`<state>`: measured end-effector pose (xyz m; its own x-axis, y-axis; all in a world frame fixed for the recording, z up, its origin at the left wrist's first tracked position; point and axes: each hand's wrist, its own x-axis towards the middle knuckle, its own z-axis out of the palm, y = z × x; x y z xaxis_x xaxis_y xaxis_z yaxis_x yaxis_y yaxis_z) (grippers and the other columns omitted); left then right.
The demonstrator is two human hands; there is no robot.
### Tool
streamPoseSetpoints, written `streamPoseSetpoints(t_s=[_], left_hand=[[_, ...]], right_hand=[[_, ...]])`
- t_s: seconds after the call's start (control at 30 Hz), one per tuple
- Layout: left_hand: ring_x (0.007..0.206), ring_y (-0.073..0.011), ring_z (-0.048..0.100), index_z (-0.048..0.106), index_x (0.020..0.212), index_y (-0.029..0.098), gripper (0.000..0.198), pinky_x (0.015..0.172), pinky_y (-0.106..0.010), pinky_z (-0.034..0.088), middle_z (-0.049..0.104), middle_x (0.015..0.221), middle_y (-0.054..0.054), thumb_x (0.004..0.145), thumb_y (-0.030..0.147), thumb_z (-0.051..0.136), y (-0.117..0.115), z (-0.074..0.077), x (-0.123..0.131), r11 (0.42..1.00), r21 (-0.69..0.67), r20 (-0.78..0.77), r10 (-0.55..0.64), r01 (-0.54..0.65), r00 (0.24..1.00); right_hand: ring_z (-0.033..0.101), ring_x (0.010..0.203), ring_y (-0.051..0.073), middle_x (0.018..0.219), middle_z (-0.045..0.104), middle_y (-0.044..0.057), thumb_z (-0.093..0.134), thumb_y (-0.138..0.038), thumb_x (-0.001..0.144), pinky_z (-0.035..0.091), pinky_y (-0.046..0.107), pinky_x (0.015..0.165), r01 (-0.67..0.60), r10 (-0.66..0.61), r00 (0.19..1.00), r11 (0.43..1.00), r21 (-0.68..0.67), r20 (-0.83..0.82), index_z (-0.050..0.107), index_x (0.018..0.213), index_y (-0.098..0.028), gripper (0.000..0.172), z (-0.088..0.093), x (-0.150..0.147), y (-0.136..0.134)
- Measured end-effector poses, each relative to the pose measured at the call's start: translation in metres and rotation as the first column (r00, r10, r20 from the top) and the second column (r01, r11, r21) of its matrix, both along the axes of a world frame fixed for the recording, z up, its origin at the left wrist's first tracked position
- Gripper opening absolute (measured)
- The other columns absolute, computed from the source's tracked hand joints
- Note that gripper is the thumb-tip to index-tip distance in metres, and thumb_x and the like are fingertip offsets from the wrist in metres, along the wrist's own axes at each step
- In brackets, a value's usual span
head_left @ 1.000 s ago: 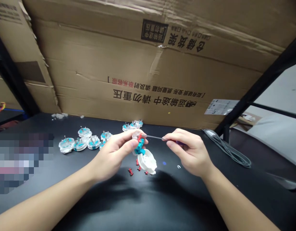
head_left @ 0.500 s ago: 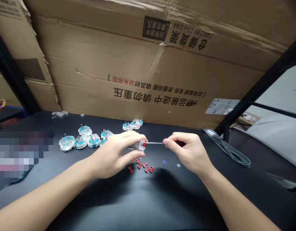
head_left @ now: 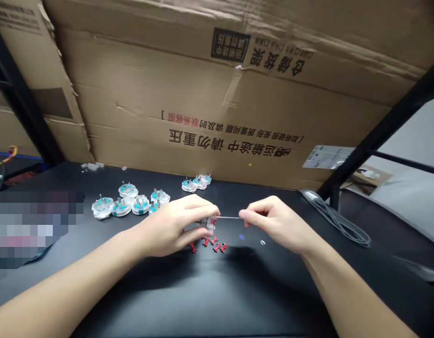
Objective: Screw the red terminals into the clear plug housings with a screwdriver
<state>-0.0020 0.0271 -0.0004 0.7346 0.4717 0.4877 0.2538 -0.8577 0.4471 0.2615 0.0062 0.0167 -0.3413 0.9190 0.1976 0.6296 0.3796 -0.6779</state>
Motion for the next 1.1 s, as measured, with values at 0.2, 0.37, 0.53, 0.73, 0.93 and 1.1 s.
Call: streamPoseSetpoints(t_s=[0.2,0.37,0.53,0.73,0.93,1.1], left_hand=[[0.093,-0.0221,0.064,0.069,0.101,0.018,0.029,0.083,-0.034,0.05,0.07,0.097,-0.006,0.097,0.043,0.055,-0.01,0.002,0.015,0.814,-0.581,0.196,0.173,-0.028,0.965],[0.101,-0.0227,0.064,0.067,0.101,0.017,0.032,0.091,-0.034,0.048,0.069,0.1,-0.006,0.095,0.046,0.057,-0.007,0.001,0.018,0.716,-0.696,0.302,0.214,0.061,0.929],[0.098,-0.0208,0.064,0.064,0.115,0.019,0.026,0.089,-0.031,0.048,0.07,0.107,-0.007,0.096,0.036,0.059,0.001,0.005,0.001,0.971,-0.212,0.221,0.16,-0.113,0.962],[0.097,-0.02,0.064,0.064,0.116,0.017,0.025,0.088,-0.029,0.048,0.071,0.108,-0.009,0.094,0.028,0.061,0.0,0.004,-0.004,0.998,-0.002,0.166,0.059,-0.06,0.984],[0.091,-0.0201,0.064,0.067,0.108,0.018,0.026,0.083,-0.03,0.05,0.071,0.1,-0.005,0.096,0.038,0.056,-0.007,0.006,0.005,0.945,-0.323,0.226,0.124,-0.045,0.966],[0.092,-0.02,0.065,0.067,0.109,0.017,0.027,0.084,-0.029,0.052,0.07,0.101,-0.006,0.094,0.039,0.061,-0.006,0.003,0.007,0.91,-0.414,0.334,0.137,0.015,0.932]], right_hand=[[0.045,0.045,0.01,0.05,0.055,-0.001,0.066,-0.036,0.089,0.034,0.026,0.047,0.086,-0.1,0.995,0.81,0.58,-0.009,0.066,0.059,-0.019,0.035,-0.007,-0.003,-0.004],[0.052,0.053,0.012,0.062,0.061,-0.001,0.068,-0.032,0.088,0.039,0.026,0.053,0.091,-0.088,0.996,0.807,0.584,-0.033,0.068,0.082,-0.022,0.011,-0.008,0.001,-0.005],[0.056,0.059,0.013,0.072,0.064,-0.001,0.068,-0.035,0.088,0.041,0.024,0.051,-0.012,0.031,0.884,0.999,0.044,-0.466,0.057,0.112,-0.024,0.029,-0.012,0.004,0.002],[0.04,0.046,0.009,0.054,0.043,-0.009,0.06,-0.04,0.094,0.031,0.023,0.048,0.004,-0.005,0.829,1.0,-0.004,-0.559,0.058,0.107,-0.025,0.02,-0.018,0.002,0.004],[0.051,0.06,0.011,0.072,0.055,-0.006,0.067,-0.016,0.087,0.041,0.025,0.056,0.02,0.189,0.896,0.887,0.462,-0.402,0.05,0.104,-0.029,0.027,-0.014,0.006,-0.002],[0.054,0.058,0.011,0.069,0.055,-0.006,0.064,-0.019,0.09,0.045,0.026,0.057,0.045,0.117,0.947,0.875,0.483,-0.3,0.052,0.109,-0.028,0.024,-0.014,0.007,-0.004]])
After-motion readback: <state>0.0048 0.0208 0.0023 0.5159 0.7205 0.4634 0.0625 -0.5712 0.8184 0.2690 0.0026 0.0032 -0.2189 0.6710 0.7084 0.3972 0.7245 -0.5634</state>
